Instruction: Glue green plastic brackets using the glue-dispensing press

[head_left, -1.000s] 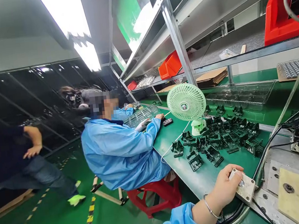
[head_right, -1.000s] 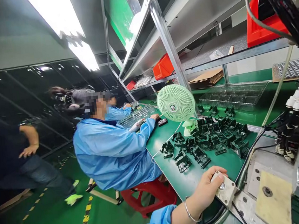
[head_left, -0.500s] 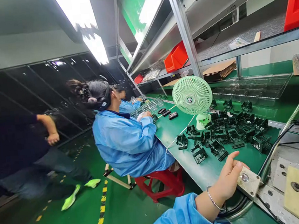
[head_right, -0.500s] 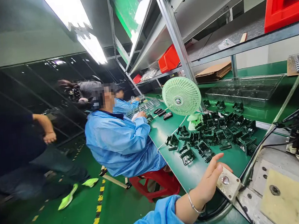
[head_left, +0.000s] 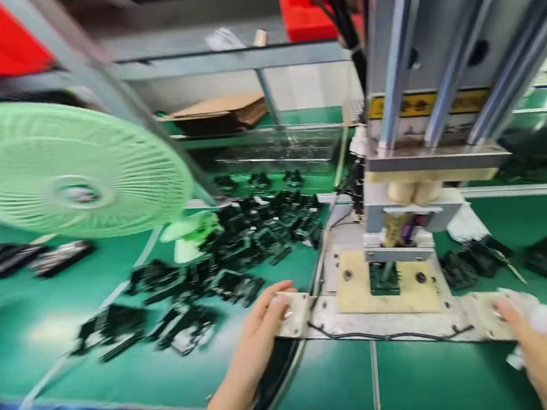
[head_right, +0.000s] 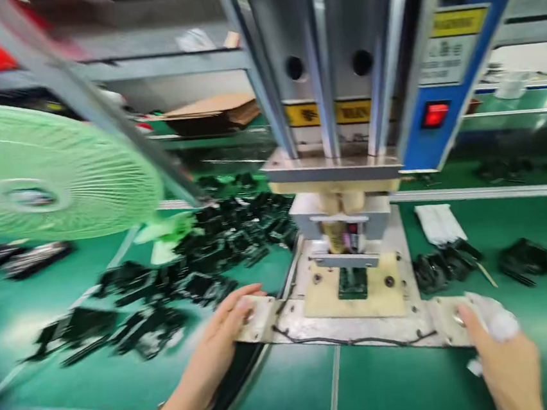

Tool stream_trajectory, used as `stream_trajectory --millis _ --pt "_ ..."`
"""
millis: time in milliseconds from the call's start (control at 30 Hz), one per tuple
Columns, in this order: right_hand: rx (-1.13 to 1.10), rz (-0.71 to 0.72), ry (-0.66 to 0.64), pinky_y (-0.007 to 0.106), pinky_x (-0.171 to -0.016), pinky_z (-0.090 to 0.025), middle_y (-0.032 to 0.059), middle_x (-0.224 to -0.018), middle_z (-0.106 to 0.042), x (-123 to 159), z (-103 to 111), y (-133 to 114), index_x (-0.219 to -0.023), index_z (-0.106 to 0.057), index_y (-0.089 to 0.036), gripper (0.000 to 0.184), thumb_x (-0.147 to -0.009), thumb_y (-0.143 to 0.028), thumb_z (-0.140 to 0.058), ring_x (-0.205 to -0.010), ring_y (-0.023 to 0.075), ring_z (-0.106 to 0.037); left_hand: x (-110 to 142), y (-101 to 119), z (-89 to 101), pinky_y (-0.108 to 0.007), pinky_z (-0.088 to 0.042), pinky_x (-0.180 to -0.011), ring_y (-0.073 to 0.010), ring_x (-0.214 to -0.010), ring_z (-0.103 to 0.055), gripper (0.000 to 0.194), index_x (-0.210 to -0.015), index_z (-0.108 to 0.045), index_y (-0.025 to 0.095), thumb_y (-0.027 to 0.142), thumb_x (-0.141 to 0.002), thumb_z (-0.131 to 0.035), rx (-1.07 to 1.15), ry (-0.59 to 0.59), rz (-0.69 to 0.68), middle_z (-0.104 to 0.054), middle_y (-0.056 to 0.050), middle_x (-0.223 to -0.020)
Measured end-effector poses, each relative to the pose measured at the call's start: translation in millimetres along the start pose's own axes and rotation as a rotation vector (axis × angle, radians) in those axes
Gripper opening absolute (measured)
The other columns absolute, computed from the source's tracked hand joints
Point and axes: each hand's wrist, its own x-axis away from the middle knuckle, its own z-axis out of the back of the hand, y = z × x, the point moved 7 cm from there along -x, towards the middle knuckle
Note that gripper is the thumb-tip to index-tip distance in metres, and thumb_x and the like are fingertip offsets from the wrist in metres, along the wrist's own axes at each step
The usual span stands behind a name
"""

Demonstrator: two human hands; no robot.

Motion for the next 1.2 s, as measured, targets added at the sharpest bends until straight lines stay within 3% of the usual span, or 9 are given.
stream_trajectory --millis 33,100,200,367,567,1200 --pt "0.03 -0.072 -0.037 0.038 -0.053 -0.051 0.0087 -0.07 -0.071 -1.3 -0.7 2.2 -0.072 -0.074 -0.017 0.054 -0.053 -0.065 -0.09 -0.066 0.0304 -0.066 -0.7 0.6 3.3 -0.029 -0.047 -0.079 -0.0235 -0.092 -0.063 0.06 -0.116 -0.069 0.021 0.068 -0.08 -0.07 -0.03 0.043 -0.004 -0.074 -0.006 -0.109" --pt "-0.083 0.028 -0.027 0.044 -0.078 -0.055 0.0121 -0.088 -0.077 -2.9 -2.0 -13.1 -0.083 -0.078 -0.016 0.057 -0.053 -0.065 -0.084 -0.089 0.0356 -0.071 -2.8 -2.2 4.9 -0.029 -0.047 -0.076 -0.0248 -0.092 -0.063 0.068 -0.118 -0.068 0.022 0.072 -0.072 -0.075 -0.07 0.064 0.04 -0.074 -0.006 -0.112" --pt "-0.11 0.093 -0.054 0.045 -0.089 -0.054 0.0134 -0.096 -0.078 -0.6 -8.6 -25.6 -0.09 -0.079 -0.015 0.059 -0.059 -0.065 -0.081 -0.099 0.0359 -0.071 -5.4 -6.3 4.2 -0.029 -0.047 -0.071 -0.0259 -0.091 -0.063 0.074 -0.118 -0.068 0.023 0.074 -0.065 -0.08 -0.084 0.064 0.107 -0.075 -0.005 -0.111" --pt "-0.055 0.043 -0.016 0.041 -0.083 -0.054 0.0125 -0.097 -0.077 4.9 1.2 -16.6 -0.097 -0.079 -0.013 0.061 -0.063 -0.062 -0.083 -0.096 0.0341 -0.07 -2.8 -1.9 1.0 -0.026 -0.05 -0.072 -0.0217 -0.088 -0.064 0.068 -0.114 -0.069 0.021 0.069 -0.069 -0.08 -0.058 0.069 0.05 -0.075 -0.006 -0.108" --pt "-0.042 -0.032 0.027 0.032 -0.054 -0.048 0.0066 -0.08 -0.07 2.6 7.8 -5.5 -0.088 -0.077 -0.014 0.053 -0.062 -0.059 -0.089 -0.069 0.023 -0.061 1.0 -2.1 -0.6 -0.026 -0.052 -0.072 -0.0211 -0.086 -0.065 0.064 -0.119 -0.066 0.018 0.065 -0.076 -0.076 -0.049 0.045 0.029 -0.073 -0.008 -0.111" --pt "-0.114 0.028 -0.006 0.03 -0.058 -0.05 0.0088 -0.089 -0.073 8.6 3.1 -18.1 -0.097 -0.077 -0.012 0.059 -0.065 -0.06 -0.088 -0.08 0.0249 -0.065 0.5 -5.6 0.0 -0.029 -0.054 -0.073 -0.0232 -0.088 -0.066 0.058 -0.118 -0.066 0.02 0.063 -0.08 -0.074 -0.058 0.053 0.023 -0.073 -0.007 -0.111"
